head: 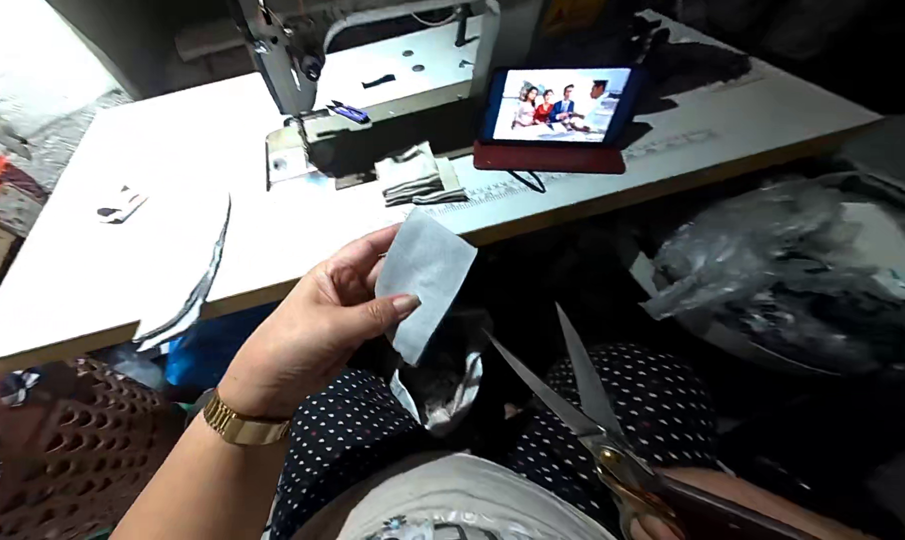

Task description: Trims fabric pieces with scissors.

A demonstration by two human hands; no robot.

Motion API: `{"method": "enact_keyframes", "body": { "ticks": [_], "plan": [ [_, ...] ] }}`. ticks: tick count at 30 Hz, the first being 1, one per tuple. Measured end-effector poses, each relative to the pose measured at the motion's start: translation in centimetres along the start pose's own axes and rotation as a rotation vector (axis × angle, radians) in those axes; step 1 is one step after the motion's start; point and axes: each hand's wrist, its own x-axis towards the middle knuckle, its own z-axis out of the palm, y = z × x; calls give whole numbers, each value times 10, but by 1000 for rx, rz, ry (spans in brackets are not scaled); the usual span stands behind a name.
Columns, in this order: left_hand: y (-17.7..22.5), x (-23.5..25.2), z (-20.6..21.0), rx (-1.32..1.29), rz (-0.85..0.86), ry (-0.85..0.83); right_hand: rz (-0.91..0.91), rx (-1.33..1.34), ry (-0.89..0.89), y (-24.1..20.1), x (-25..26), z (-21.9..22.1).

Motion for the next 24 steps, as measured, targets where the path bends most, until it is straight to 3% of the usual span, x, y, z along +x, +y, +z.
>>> {"method": "enact_keyframes", "body": {
  "ticks": [10,15,24],
  "plan": [
    [-46,-1,25,56,-148,-90,32,-80,-105,12,12,-8],
    [-66,-3,30,109,-114,9,45,-31,-96,10,15,-6],
    [-66,-3,24,11,-163,-41,37,60,-98,5,12,-3]
  ]
}}
